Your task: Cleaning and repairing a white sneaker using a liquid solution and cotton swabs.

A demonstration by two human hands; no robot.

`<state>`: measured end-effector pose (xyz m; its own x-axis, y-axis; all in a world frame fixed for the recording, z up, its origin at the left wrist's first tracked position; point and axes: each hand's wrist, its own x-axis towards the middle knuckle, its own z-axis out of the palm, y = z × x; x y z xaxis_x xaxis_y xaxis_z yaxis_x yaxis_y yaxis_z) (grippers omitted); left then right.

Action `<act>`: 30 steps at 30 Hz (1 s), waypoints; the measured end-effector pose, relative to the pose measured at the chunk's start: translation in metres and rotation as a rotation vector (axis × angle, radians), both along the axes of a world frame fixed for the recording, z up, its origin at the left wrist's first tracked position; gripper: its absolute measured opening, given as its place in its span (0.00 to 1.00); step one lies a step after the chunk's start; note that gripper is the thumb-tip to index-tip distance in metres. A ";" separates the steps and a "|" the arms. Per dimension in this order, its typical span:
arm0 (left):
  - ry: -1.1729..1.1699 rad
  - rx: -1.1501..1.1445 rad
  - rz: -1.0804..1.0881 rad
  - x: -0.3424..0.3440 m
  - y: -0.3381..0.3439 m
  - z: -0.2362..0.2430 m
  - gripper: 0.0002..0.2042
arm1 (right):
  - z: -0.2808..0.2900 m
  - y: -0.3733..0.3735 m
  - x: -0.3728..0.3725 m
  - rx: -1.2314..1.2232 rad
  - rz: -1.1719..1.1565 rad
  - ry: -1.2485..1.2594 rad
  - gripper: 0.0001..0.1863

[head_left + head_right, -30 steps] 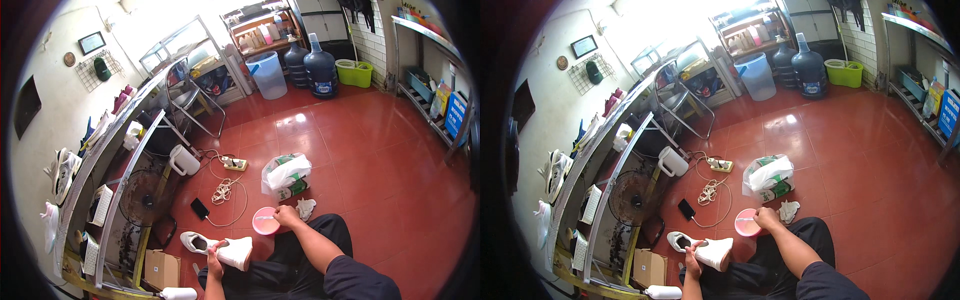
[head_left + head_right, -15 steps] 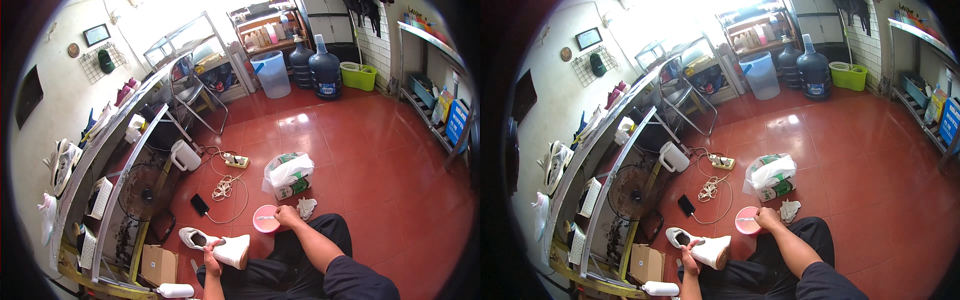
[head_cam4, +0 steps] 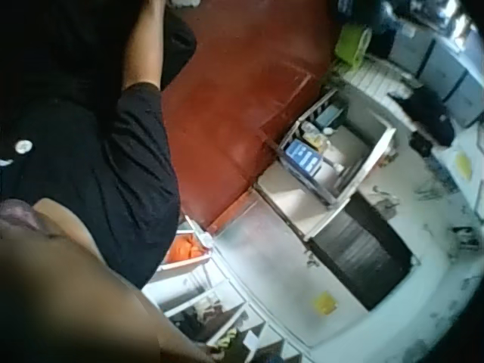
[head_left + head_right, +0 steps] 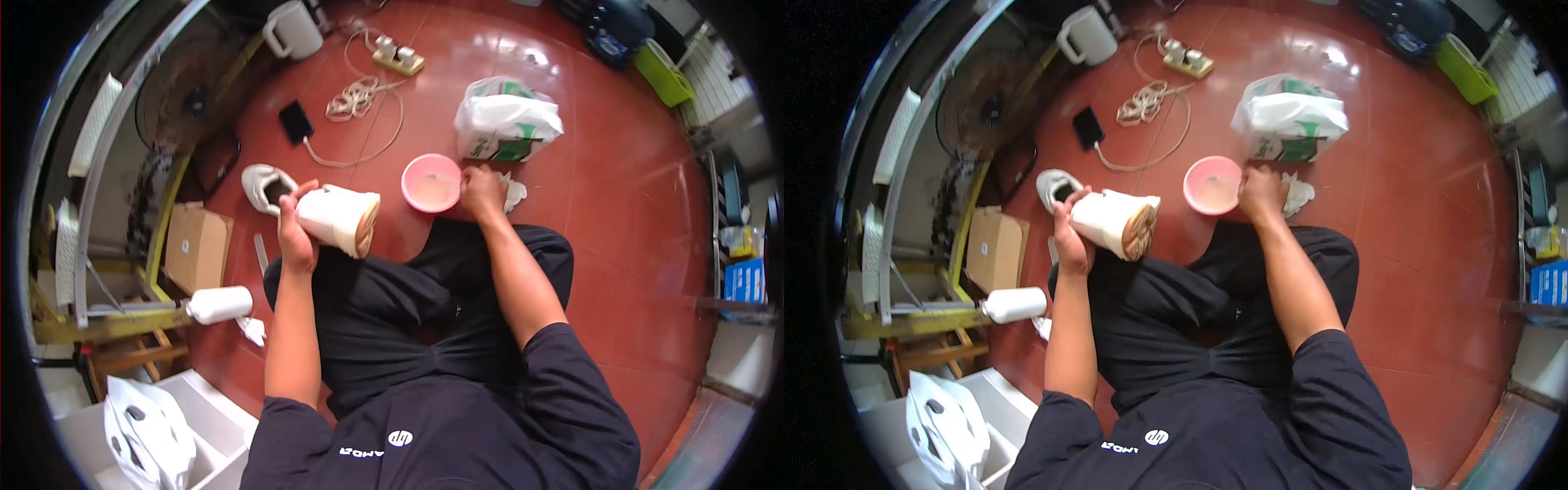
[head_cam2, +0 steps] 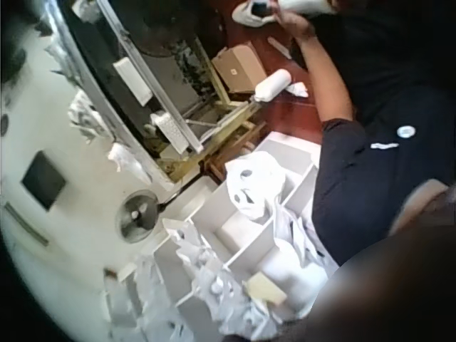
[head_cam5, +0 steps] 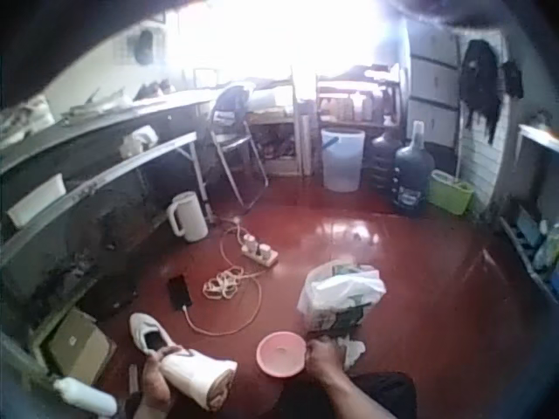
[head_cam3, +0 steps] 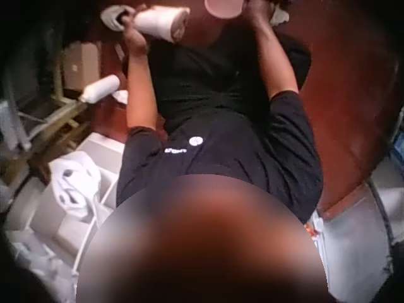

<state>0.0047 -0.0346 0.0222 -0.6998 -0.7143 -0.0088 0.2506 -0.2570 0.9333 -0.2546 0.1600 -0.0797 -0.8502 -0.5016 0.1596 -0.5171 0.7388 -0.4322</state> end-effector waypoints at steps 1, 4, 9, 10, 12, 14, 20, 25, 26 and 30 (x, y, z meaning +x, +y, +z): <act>0.014 0.009 0.006 0.002 0.000 -0.005 0.32 | -0.004 -0.001 0.001 0.033 0.027 0.046 0.08; 0.005 -0.024 0.017 0.012 0.004 -0.016 0.33 | -0.018 -0.005 0.007 0.105 0.091 0.129 0.08; 0.030 -0.044 0.007 0.018 0.014 -0.018 0.36 | -0.025 -0.013 0.017 0.284 0.165 0.142 0.08; 0.026 -0.052 0.034 0.018 0.015 -0.016 0.37 | -0.023 -0.014 0.019 0.261 0.179 0.109 0.08; 0.031 -0.034 0.032 0.017 0.016 -0.013 0.37 | -0.021 -0.015 0.021 0.244 0.193 0.077 0.09; 0.029 -0.059 0.015 0.015 0.017 -0.012 0.37 | -0.023 -0.014 0.019 0.265 0.199 0.138 0.06; 0.036 -0.076 0.001 0.014 0.016 -0.012 0.37 | -0.014 -0.015 0.014 0.207 0.124 0.111 0.08; 0.051 -0.087 -0.031 0.012 0.025 -0.009 0.37 | 0.007 0.004 0.013 -0.176 0.050 -0.215 0.10; 0.047 -0.098 -0.045 0.011 0.027 -0.008 0.37 | 0.009 0.006 0.013 -0.290 0.139 -0.146 0.09; 0.036 -0.096 -0.099 0.014 0.029 -0.003 0.37 | 0.068 -0.008 0.056 -0.477 0.387 -0.494 0.09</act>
<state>0.0183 -0.0052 0.0192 -0.7655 -0.6381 0.0828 0.2621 -0.1916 0.9458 -0.1989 0.1519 -0.0119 -0.6580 -0.7486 0.0814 -0.3650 0.2226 -0.9040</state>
